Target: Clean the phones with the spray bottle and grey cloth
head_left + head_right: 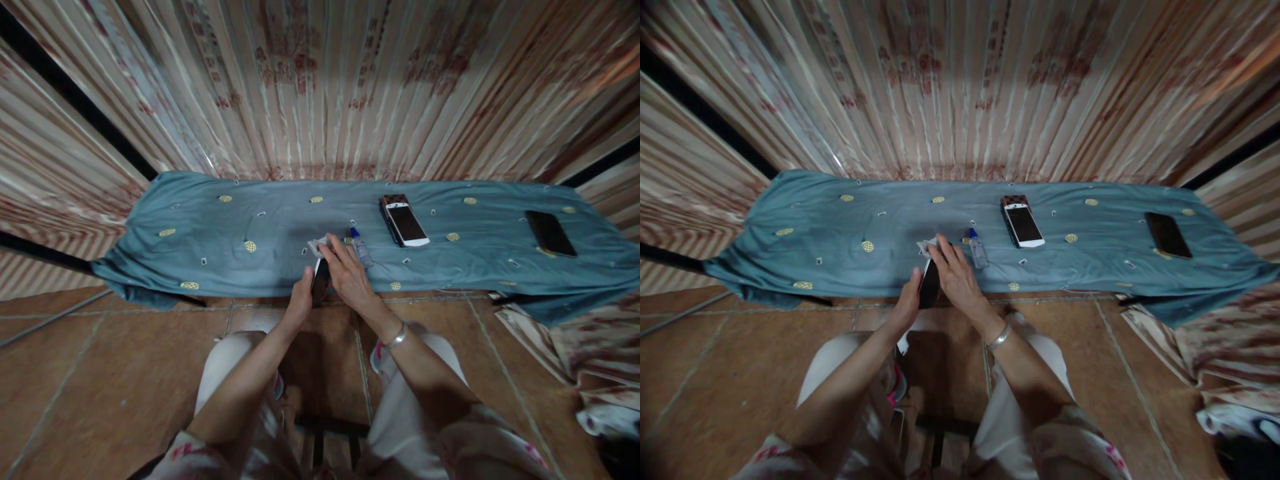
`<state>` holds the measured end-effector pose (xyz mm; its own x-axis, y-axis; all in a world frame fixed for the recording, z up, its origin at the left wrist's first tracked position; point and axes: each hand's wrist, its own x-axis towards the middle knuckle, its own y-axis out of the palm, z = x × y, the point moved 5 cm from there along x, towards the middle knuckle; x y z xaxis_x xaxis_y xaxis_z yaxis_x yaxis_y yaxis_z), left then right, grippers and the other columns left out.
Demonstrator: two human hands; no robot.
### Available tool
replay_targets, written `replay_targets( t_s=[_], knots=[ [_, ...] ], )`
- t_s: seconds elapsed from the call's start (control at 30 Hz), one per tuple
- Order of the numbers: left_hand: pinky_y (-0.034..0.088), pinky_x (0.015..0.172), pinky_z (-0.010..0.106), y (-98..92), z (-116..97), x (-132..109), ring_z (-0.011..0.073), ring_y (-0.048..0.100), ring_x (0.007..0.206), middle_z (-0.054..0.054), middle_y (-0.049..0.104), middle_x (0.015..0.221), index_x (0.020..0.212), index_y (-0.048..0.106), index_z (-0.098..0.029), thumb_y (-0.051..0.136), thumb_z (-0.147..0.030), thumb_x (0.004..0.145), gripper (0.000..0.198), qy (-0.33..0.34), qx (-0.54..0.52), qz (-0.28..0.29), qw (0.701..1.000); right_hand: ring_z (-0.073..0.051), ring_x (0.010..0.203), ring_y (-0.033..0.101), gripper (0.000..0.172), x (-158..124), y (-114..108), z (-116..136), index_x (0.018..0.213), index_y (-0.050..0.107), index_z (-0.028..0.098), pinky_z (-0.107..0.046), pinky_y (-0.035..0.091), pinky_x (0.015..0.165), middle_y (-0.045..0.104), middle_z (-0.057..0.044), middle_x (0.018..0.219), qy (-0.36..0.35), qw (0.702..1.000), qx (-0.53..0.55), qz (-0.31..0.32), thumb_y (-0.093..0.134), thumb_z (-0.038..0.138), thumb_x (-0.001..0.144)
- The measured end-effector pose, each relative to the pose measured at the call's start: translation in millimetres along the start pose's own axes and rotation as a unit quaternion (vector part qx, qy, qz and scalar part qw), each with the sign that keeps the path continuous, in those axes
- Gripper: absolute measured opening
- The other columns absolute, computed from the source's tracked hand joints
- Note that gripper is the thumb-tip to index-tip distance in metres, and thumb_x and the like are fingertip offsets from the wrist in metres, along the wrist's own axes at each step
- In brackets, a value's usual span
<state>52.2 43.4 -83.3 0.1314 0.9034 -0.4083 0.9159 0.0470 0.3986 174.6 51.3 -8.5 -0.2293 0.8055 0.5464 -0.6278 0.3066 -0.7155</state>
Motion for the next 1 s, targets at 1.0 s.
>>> replay_targets(
  t_s=[1.0],
  knots=[
    [0.058,0.072,0.036,18.0,-18,-18,0.0268,0.073,0.084,0.013,0.077,0.083,0.104,0.073,-0.009,0.047,-0.064,0.089,0.063,-0.018,-0.027,0.055,0.998,-0.022,0.080,0.064,0.038,5,-1,-40,0.116,0.068,0.017,-0.033,0.050,0.077,0.073,-0.007,0.093,0.201,0.964,0.167,-0.051,0.043,0.034,0.093]
  ],
)
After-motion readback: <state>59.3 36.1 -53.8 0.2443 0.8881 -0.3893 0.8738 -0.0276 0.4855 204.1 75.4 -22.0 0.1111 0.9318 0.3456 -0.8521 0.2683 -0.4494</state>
